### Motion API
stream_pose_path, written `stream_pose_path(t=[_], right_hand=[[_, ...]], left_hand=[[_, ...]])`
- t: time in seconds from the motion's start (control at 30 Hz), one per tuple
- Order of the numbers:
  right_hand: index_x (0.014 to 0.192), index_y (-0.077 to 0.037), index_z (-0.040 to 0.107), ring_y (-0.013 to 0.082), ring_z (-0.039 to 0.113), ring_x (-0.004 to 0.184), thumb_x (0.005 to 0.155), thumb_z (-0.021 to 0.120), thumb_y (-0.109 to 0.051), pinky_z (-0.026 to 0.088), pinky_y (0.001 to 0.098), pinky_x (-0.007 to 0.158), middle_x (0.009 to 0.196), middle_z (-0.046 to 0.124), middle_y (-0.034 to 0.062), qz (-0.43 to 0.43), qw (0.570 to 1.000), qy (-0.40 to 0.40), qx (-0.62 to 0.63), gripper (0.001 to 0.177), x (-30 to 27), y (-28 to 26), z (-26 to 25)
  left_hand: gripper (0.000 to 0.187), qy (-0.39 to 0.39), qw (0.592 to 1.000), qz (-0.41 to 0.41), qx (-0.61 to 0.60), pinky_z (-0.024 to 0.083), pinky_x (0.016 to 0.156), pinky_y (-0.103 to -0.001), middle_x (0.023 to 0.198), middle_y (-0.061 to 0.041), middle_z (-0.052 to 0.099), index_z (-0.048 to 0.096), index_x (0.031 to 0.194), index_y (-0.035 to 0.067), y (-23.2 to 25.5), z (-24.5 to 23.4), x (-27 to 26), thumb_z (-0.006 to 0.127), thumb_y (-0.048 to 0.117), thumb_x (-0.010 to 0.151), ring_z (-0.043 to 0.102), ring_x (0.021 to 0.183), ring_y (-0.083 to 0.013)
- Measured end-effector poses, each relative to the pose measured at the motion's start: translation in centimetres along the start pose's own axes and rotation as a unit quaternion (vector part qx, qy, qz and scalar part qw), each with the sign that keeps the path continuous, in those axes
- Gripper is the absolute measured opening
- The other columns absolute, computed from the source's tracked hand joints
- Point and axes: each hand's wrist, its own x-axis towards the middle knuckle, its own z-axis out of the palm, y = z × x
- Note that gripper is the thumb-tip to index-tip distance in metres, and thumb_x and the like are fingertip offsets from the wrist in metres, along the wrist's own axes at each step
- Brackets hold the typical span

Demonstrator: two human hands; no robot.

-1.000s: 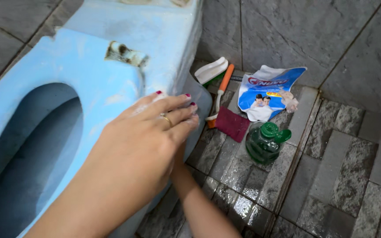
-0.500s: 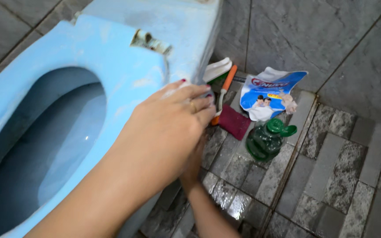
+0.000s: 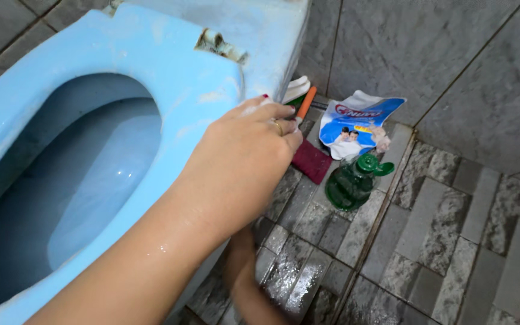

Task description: The person scrubs a light blue toilet seat and bowl with a soapy sponge, focusing on the rim and base. They then rinse the toilet by pouring water from a yellow scoop taken from a nearby basin.

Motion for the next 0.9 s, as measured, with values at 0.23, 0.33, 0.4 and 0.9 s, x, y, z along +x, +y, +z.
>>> stream_pose_path(t=[0.23, 0.33, 0.4, 0.9], right_hand=[[0.125, 0.001, 0.064, 0.0317, 0.064, 0.116, 0.096, 0.051, -0.021, 0.051, 0.0410, 0.097, 0.128, 0.068, 0.0185, -0.049, 0.974, -0.063, -0.212, 0.038, 1.4, 5.9, -2.3], [0.121, 0.000, 0.066, 0.0326, 0.066, 0.113, 0.093, 0.053, -0.018, 0.053, 0.0410, 0.093, 0.125, 0.069, 0.0184, 0.008, 0.974, -0.022, -0.227, 0.036, 6.0, 8.9, -5.0], [0.119, -0.001, 0.068, 0.0332, 0.067, 0.111, 0.090, 0.055, -0.015, 0.054, 0.0409, 0.090, 0.123, 0.070, 0.0184, 0.032, 0.978, -0.008, -0.204, 0.034, 5.8, 10.1, -5.0], [0.104, -0.008, 0.077, 0.0313, 0.073, 0.095, 0.093, 0.057, -0.016, 0.056, 0.0411, 0.082, 0.105, 0.077, 0.0142, -0.051, 0.838, -0.186, -0.511, 0.023, 0.7, 15.6, -6.9]], left_hand=[[0.023, 0.056, 0.998, 0.009, 0.022, 0.048, 0.106, -0.039, 0.105, -0.009, 0.077, 0.077, 0.093, 0.003, 0.0, 0.9, -0.3, 0.067, 0.010, 0.073, 0.065, 0.116, -0.0250], [0.017, 0.040, 0.999, -0.014, 0.029, 0.050, 0.099, -0.039, 0.096, -0.009, 0.077, 0.077, 0.084, 0.005, 0.3, 1.1, -0.1, 0.067, 0.012, 0.073, 0.067, 0.109, -0.0261], [0.014, 0.036, 0.999, -0.021, 0.033, 0.052, 0.094, -0.038, 0.092, -0.010, 0.076, 0.077, 0.080, 0.005, 0.2, 1.1, 0.1, 0.068, 0.013, 0.072, 0.067, 0.105, -0.0271], [0.007, 0.064, 0.997, -0.029, 0.012, 0.052, 0.095, -0.040, 0.084, -0.015, 0.074, 0.077, 0.071, 0.009, 0.6, 2.3, 0.1, 0.072, 0.012, 0.067, 0.068, 0.097, -0.0310]])
